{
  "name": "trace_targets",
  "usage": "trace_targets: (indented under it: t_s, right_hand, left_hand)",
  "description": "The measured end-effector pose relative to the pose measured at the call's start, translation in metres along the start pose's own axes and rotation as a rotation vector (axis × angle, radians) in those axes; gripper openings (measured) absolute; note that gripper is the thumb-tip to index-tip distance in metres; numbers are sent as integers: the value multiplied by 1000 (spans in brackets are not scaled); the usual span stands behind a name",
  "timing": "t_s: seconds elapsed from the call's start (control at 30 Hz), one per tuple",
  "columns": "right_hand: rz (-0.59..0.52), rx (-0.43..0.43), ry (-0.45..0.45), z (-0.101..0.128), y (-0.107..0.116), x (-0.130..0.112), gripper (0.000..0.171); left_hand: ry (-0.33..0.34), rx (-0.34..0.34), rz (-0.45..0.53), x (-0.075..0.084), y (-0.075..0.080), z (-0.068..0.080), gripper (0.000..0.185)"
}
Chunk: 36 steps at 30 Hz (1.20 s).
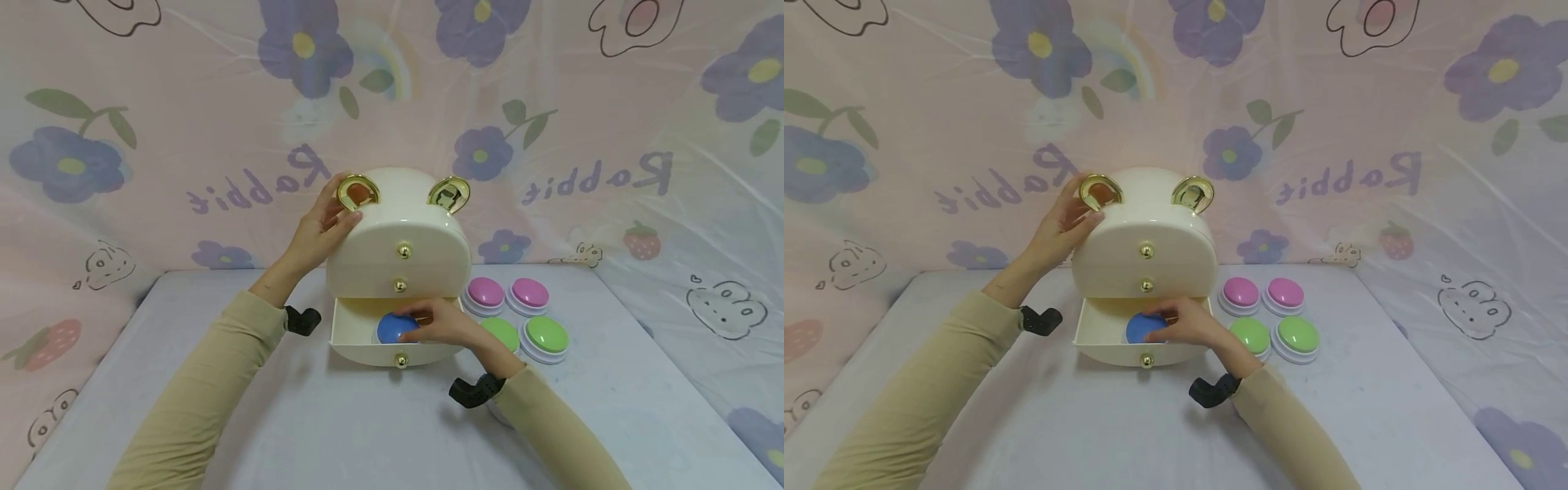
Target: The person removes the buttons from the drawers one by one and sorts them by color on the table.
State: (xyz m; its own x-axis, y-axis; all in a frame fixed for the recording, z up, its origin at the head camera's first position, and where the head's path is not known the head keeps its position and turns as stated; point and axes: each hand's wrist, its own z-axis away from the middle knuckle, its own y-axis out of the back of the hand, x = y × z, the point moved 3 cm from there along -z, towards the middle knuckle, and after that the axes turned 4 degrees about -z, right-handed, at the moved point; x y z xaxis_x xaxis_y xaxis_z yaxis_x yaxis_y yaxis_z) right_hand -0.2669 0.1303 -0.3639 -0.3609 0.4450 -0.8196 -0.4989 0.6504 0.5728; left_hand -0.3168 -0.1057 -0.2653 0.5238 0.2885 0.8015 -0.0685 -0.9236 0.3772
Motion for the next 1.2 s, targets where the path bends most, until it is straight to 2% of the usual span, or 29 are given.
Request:
trace_targets:
  t_s: [0.33, 0.5, 0.83, 1.2]
  right_hand:
    - [58, -69, -9, -4, -2, 3, 49]
    - [97, -52, 10, -5, -3, 2, 49]
    - [112, 67, 5, -3, -2, 4, 53]
    - [111, 214, -67, 6, 1, -3, 49]
  left_hand:
    - [0, -4, -1, 0, -1, 0, 65]
    - [-6, -6, -7, -1, -1, -1, 64]
    - [-1, -3, 1, -2, 0, 0, 65]
    - [-1, -1, 7, -1, -1, -1, 64]
